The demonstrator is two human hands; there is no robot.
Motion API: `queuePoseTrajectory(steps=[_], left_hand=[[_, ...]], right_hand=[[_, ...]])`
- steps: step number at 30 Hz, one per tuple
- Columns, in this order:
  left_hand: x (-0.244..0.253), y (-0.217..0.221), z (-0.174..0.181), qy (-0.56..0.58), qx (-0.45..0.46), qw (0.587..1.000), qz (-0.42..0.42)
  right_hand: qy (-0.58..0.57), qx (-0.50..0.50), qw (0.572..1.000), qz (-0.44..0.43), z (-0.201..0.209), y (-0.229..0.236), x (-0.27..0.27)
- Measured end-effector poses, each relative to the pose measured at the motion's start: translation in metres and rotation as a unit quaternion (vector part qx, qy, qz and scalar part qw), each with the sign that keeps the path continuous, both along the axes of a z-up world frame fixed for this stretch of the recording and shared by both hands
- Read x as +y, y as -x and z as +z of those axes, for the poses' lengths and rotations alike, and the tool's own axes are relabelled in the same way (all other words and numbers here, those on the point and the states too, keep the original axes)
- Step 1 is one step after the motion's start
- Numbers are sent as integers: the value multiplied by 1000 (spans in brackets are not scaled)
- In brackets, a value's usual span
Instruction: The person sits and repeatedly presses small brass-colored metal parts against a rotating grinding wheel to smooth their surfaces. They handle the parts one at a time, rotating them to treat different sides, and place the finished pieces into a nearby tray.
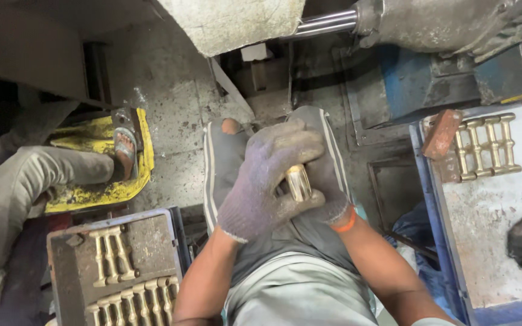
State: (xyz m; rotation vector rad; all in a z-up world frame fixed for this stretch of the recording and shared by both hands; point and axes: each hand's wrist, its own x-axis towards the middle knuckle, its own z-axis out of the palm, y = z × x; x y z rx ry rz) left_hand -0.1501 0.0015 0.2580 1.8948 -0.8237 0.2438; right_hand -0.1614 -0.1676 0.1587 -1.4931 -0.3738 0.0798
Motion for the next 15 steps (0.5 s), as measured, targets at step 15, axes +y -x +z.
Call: queuePoseTrajectory(steps=[15], left_hand=[[-5, -11, -14, 11, 51, 997, -56]], right_hand=[[29, 62, 996, -51, -33, 18, -13]])
